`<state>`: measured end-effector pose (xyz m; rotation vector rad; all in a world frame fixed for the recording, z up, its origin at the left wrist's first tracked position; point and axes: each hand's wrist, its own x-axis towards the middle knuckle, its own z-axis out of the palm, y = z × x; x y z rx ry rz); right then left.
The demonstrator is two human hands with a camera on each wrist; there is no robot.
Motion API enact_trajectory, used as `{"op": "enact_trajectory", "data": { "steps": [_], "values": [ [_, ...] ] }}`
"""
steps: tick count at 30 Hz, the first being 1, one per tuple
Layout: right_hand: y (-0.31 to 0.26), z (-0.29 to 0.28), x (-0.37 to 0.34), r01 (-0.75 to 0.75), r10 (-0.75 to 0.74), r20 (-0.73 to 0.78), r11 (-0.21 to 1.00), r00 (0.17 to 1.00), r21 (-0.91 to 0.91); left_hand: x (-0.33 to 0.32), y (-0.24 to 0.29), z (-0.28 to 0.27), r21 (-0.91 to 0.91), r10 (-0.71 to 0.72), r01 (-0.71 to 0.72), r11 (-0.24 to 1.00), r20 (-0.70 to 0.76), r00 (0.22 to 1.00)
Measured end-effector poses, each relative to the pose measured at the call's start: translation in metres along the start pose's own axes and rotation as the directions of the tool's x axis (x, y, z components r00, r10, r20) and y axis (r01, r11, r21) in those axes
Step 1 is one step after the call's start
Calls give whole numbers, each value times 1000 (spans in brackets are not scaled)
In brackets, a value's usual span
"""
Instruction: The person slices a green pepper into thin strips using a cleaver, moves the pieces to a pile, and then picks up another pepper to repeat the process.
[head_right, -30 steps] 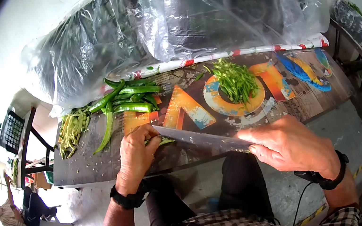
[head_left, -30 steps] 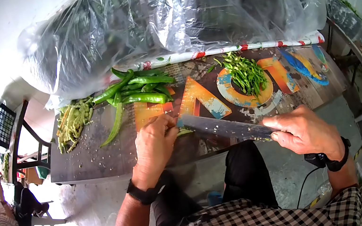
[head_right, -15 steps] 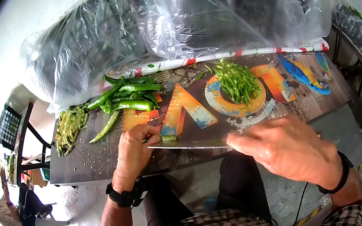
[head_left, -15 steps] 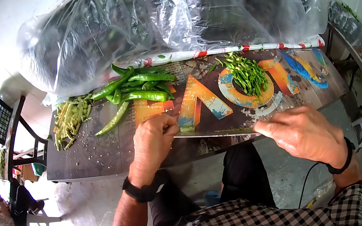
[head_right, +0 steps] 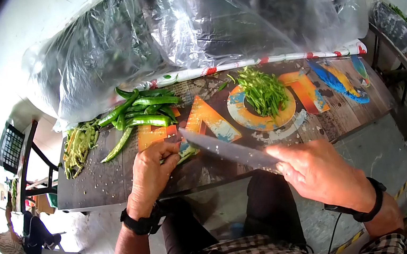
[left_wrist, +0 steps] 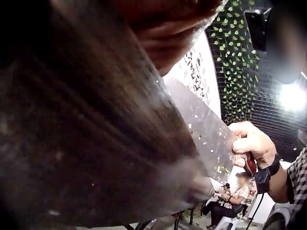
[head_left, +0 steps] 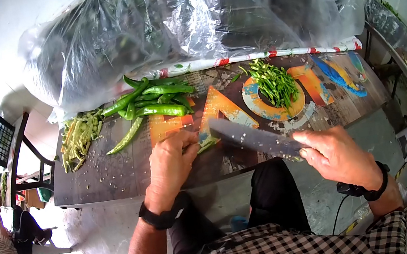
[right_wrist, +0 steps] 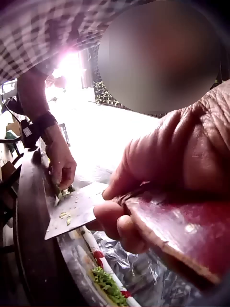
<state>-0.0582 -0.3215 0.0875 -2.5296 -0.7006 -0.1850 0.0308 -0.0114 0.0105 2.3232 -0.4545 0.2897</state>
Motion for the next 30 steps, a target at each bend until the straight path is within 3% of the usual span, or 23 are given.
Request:
{"op": "enact_trajectory", "data": {
  "steps": [3, 5, 8, 11, 14, 20, 24, 27, 30],
  "values": [
    [3, 0, -2, -93, 95, -20, 992, 995, 82, -3, 4, 0, 101, 49, -47, 994, -22, 999],
    [7, 1, -5, -197, 200, 7, 962, 980, 190, -2, 6, -2, 199, 178, -162, 967, -66, 982],
    [1, -3, -6, -371, 351, 139, 781, 926, 502, -1, 16, -4, 279, 275, -237, 931, -106, 956],
    [5, -4, -15, -456, 382, 258, 650, 887, 608, -4, 17, 0, 213, 238, -220, 952, -62, 969],
    [4, -1, -20, -477, 397, 275, 624, 876, 619, -3, 11, 4, 148, 253, -249, 957, -11, 967],
    [5, 8, -33, -553, 415, 391, 414, 822, 723, 0, 14, 1, 153, 238, -242, 958, 44, 970],
    [9, 13, -41, -555, 416, 389, 430, 822, 712, 2, 12, 6, 217, 176, -185, 958, 63, 982],
    [-1, 9, -40, -598, 385, 461, 440, 799, 669, 2, 10, 6, 351, 302, -308, 884, 75, 950],
    [-5, 14, -35, -599, 353, 484, 435, 801, 673, 2, 8, 13, 267, 193, -187, 946, 4, 981]
  ]
}}
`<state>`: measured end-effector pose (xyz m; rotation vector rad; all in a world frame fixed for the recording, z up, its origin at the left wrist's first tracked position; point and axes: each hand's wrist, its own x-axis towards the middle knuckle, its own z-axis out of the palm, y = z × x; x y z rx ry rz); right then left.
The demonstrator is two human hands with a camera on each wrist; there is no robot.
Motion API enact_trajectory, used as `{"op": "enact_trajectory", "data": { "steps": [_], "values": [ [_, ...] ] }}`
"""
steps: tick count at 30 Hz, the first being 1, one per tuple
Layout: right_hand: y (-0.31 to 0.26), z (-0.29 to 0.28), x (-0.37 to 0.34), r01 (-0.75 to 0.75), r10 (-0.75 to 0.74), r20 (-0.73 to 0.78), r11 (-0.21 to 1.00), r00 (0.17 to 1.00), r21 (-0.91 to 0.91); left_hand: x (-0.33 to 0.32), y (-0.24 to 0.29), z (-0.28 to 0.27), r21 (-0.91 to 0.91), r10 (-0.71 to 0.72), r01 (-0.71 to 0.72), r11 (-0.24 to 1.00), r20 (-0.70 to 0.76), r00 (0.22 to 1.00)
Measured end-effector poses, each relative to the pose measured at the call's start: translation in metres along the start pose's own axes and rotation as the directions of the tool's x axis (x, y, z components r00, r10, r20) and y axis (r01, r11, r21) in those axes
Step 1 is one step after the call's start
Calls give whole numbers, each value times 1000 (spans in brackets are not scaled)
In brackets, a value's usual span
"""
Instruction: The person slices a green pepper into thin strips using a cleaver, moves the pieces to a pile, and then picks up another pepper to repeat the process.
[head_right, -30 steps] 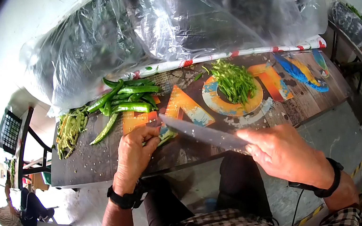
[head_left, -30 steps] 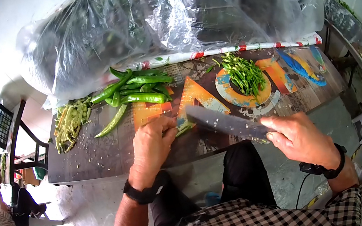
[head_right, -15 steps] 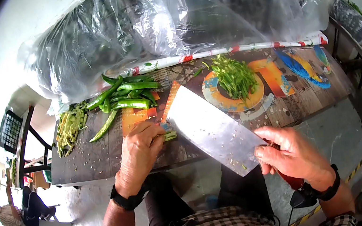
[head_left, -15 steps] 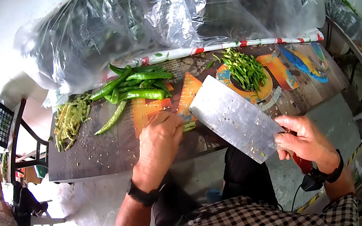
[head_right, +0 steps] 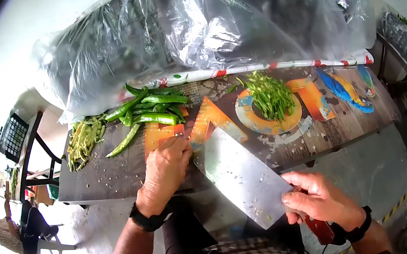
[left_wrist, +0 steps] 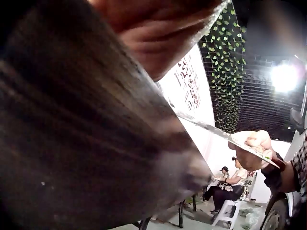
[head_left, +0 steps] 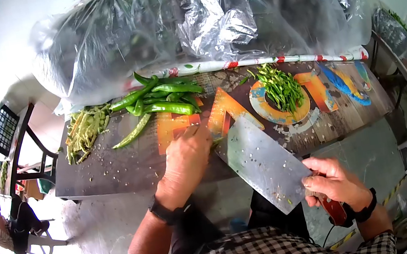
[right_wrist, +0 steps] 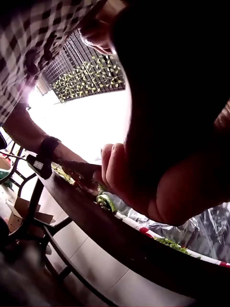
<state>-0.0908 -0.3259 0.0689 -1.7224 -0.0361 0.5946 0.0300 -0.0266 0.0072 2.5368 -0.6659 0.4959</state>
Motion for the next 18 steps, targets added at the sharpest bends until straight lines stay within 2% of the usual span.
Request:
{"op": "enact_trajectory", "data": {
  "steps": [7, 10, 16, 18],
  "values": [
    [12, 1, 11, 8, -7, -7, 996, 1000, 88, -4, 1, 3, 12, 55, -54, 998, -65, 996],
    [11, 3, 11, 11, -10, -11, 996, 1000, 94, -5, 2, -3, 9, 68, -68, 998, 16, 998],
    [2, 7, 8, -22, 23, -11, 998, 1000, 52, -5, 0, -2, 27, 112, -112, 993, 26, 993],
    [2, 7, 6, -21, 21, -6, 999, 1000, 50, -4, -2, -4, -35, 100, -99, 994, 9, 995]
  ]
}}
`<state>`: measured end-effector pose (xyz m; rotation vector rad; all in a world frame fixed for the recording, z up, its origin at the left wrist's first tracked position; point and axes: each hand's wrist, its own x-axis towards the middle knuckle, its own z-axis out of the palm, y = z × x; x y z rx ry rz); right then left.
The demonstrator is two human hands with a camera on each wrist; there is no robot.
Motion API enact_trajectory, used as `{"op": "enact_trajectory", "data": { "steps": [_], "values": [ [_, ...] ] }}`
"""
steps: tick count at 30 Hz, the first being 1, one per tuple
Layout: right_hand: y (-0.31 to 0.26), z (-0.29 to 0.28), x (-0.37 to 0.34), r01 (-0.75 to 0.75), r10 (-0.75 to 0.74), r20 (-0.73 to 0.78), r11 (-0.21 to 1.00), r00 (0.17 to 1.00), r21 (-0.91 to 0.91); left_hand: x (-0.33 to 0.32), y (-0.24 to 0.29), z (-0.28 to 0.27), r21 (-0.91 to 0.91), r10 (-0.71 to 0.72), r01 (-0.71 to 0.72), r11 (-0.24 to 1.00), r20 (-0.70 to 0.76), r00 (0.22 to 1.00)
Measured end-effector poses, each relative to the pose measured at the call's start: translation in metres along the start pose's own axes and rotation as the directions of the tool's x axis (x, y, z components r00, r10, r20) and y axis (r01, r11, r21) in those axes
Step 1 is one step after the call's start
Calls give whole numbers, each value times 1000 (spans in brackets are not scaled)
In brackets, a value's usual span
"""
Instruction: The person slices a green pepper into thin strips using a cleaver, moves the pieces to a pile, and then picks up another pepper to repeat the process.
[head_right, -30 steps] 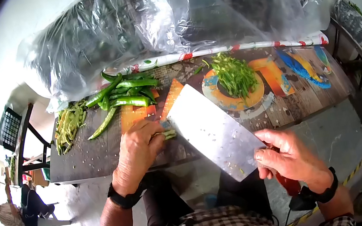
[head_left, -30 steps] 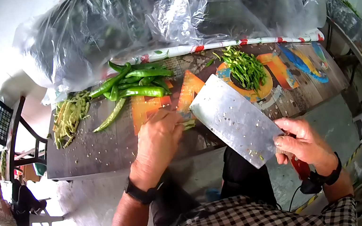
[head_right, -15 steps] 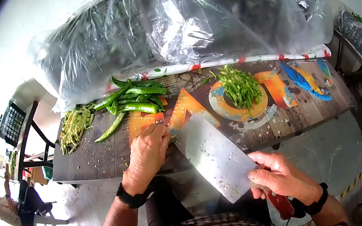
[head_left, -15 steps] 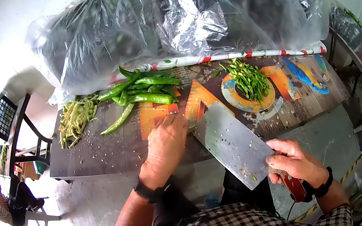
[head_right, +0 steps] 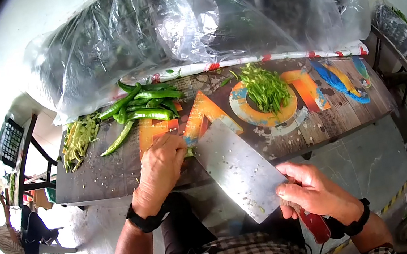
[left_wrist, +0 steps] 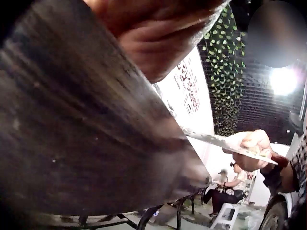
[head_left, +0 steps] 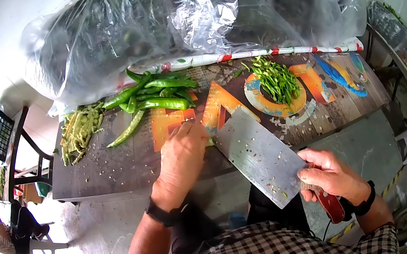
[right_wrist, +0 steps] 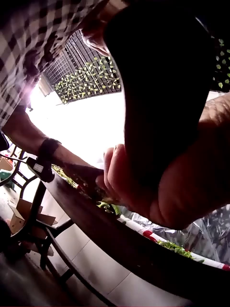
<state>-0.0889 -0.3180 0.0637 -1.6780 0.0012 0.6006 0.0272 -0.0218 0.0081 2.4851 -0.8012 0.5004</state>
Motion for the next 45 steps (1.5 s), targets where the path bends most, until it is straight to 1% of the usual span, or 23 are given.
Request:
{"op": "enact_trajectory", "data": {
  "steps": [1, 4, 7, 10, 16, 19, 22, 25, 28, 29, 31, 34, 37, 40, 41, 42, 44, 45],
  "values": [
    [0, 0, -1, 1, -1, 3, 1000, 1000, -2, 0, 0, 0, -32, -7, 6, 999, -9, 1000],
    [2, 0, -4, -17, 17, -22, 1000, 1000, 23, 0, -1, -1, -40, -46, 47, 998, 28, 999],
    [2, -2, -7, -19, 18, -9, 1000, 1000, -8, 0, 2, -5, -57, -16, 17, 998, 18, 1000],
    [5, -3, -8, -16, 16, -20, 1000, 1000, 12, 1, 3, -7, -96, -50, 53, 994, 27, 998],
    [5, -3, -11, -24, 25, -20, 1000, 999, 8, 1, 3, -7, -132, -45, 48, 990, 25, 999],
    [3, -1, -13, -59, 60, -17, 998, 998, 19, 2, 4, -9, -121, -43, 46, 992, 27, 999],
    [5, 2, -15, -68, 70, -32, 996, 997, 65, 2, 4, -10, -139, -104, 115, 984, 84, 991],
    [5, 4, -17, -66, 69, -35, 996, 997, 66, 3, 5, -10, -96, -52, 56, 994, 39, 998],
    [2, 6, -14, -88, 92, -37, 991, 995, 97, 5, 9, -11, -62, -112, 118, 991, 93, 989],
    [1, 6, -13, -86, 90, -41, 992, 995, 94, 5, 8, -10, -66, -103, 109, 992, 89, 991],
    [1, 7, -10, -81, 85, -47, 993, 995, 90, 5, 6, -8, -69, -89, 94, 993, 81, 993],
    [3, 9, -6, -59, 65, -62, 994, 996, 89, 6, 8, -10, -105, -139, 152, 983, 118, 983],
    [4, 9, -2, 10, -10, -24, 1000, 1000, -16, 5, 7, -7, -149, -123, 135, 980, 87, 989],
    [2, 8, -2, -8, 10, -43, 999, 999, 41, 5, 7, -5, -115, -118, 126, 985, 73, 990],
    [2, 7, 0, -1, 3, -28, 998, 1000, 70, 5, 10, -8, -88, -148, 156, 984, 87, 985],
    [4, 6, 2, -10, 13, -32, 996, 999, 93, 4, 10, -11, -83, -148, 154, 985, 72, 986],
    [1, 6, 3, -59, 61, -36, 996, 997, 62, 3, 10, -6, -110, -146, 151, 982, 56, 988],
    [-6, 7, 2, -77, 79, -36, 996, 996, 42, 4, 8, -2, -97, -159, 166, 981, 73, 985]
  ]
}}
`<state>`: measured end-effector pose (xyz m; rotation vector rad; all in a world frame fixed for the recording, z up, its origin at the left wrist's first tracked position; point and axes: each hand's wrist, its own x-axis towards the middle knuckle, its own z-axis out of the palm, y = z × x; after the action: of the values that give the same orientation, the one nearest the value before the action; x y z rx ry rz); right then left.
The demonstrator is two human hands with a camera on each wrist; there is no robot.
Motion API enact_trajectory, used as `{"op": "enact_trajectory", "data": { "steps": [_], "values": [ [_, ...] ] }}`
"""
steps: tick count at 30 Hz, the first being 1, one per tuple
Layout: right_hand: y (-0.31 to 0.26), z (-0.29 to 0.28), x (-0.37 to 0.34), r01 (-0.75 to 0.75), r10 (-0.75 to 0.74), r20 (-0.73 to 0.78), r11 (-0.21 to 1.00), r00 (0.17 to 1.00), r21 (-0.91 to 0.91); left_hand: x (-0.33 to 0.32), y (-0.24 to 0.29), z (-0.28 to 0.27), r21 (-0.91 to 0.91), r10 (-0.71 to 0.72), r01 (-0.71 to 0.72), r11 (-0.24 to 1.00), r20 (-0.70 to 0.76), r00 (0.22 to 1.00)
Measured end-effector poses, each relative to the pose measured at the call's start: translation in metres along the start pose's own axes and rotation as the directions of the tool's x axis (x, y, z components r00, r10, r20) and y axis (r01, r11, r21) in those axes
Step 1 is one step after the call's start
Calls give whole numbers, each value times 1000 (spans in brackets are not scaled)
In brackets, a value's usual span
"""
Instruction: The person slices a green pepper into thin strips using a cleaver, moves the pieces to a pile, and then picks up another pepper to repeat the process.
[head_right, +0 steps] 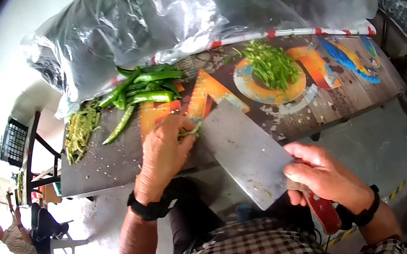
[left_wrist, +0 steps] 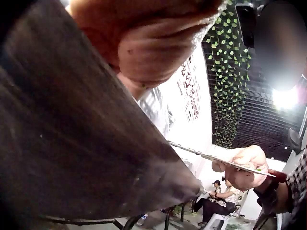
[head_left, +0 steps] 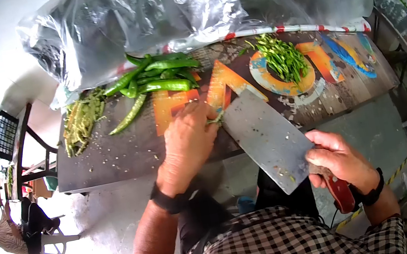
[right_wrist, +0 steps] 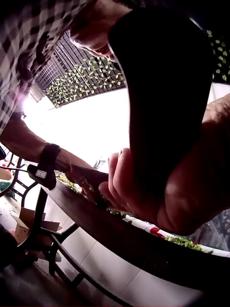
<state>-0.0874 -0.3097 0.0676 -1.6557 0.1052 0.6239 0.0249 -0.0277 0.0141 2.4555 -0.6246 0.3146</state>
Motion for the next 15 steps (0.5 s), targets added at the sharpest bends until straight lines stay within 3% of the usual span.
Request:
{"op": "enact_trajectory", "data": {
  "steps": [3, 11, 15],
  "values": [
    [6, 7, 4, 28, -29, 4, 998, 1000, 49, 2, 1, 2, -31, -35, 35, 999, -14, 999],
    [1, 0, 5, 104, -100, 48, 990, 994, -94, 8, 0, -2, -102, -80, 83, 991, 38, 996],
    [1, 2, 4, 111, -109, 22, 991, 994, -74, 6, -3, 0, -129, -75, 78, 989, 27, 997]
  ]
}}
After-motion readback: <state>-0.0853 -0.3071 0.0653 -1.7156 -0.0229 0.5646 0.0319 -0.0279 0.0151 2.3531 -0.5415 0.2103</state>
